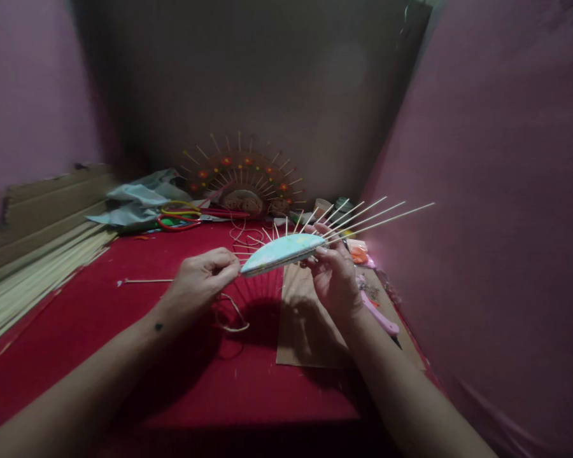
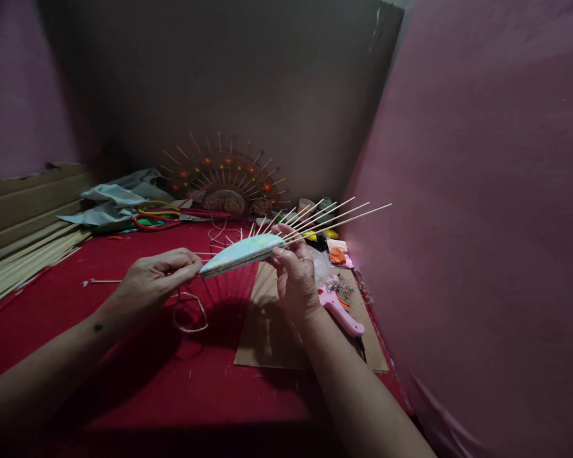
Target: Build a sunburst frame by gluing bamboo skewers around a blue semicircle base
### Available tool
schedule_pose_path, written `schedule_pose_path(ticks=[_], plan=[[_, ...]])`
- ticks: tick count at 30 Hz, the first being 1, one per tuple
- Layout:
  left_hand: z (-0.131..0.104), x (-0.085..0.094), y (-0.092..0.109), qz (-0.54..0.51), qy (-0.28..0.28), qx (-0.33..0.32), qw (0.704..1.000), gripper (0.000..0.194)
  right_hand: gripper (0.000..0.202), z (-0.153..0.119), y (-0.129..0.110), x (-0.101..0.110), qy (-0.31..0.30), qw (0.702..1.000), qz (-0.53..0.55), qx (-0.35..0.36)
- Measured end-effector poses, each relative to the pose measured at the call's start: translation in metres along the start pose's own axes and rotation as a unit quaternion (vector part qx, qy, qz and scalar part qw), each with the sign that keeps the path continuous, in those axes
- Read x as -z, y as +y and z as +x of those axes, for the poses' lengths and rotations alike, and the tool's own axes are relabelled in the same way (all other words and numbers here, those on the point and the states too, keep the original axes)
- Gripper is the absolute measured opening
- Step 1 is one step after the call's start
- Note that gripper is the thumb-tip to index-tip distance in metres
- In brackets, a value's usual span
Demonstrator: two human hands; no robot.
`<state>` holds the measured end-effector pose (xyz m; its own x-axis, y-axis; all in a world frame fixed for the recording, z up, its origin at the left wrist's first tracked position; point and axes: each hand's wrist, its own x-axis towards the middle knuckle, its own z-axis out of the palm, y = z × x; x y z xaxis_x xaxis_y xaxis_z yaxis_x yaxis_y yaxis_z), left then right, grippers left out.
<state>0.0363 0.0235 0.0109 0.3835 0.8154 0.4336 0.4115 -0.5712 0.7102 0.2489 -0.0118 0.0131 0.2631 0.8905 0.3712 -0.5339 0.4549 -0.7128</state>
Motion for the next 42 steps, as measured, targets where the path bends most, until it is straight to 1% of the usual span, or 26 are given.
schedule_pose_path(ticks=[7,12,16,19,21,24,28,31,34,37,40,42], plan=[[0.001,0.001,-0.001,0.004,-0.014,0.006,1.0,0.026,0.043,0.004,0.001,-0.001,0.002,0.999,-0.035,0.003],[0.003,0.0,-0.001,0.0,-0.014,0.007,1.0,0.027,0.043,0.003,0.0,-0.001,-0.01,1.0,-0.022,-0.004],[0.003,0.001,0.0,0.004,-0.01,0.016,1.0,0.027,0.041,-0.001,-0.003,0.002,-0.044,0.999,0.005,-0.017],[0.004,0.002,0.0,-0.001,-0.006,0.021,1.0,0.026,0.046,-0.001,-0.003,0.005,-0.069,0.997,0.002,-0.017],[0.005,0.003,-0.001,-0.008,-0.009,0.034,0.999,0.025,0.054,0.001,-0.001,0.007,-0.063,0.998,-0.021,-0.01],[0.007,0.005,0.0,-0.013,-0.025,0.064,0.998,0.025,0.061,0.007,0.002,0.01,-0.036,0.998,-0.048,-0.006],[0.01,0.007,-0.001,0.001,-0.029,0.105,0.994,0.026,0.059,0.011,0.005,0.013,-0.019,0.999,-0.051,-0.004],[0.012,0.01,-0.003,0.036,-0.018,0.096,0.995,0.026,0.05,0.011,0.005,0.015,-0.024,0.998,-0.052,-0.012],[0.016,0.017,-0.01,0.044,-0.002,0.08,0.996,0.024,0.042,0.01,0.004,0.016,-0.02,0.999,-0.046,-0.013],[0.021,0.029,-0.022,0.035,0.003,0.113,0.993,0.026,0.037,0.01,0.005,0.016,-0.018,0.999,-0.047,-0.011],[0.023,0.042,-0.032,0.068,0.015,0.146,0.987,0.023,0.036,0.011,0.004,0.016,-0.017,0.998,-0.052,-0.007],[0.021,0.048,-0.031,0.095,0.046,0.154,0.982,0.025,0.036,0.011,0.004,0.015,-0.019,0.998,-0.057,-0.003]])
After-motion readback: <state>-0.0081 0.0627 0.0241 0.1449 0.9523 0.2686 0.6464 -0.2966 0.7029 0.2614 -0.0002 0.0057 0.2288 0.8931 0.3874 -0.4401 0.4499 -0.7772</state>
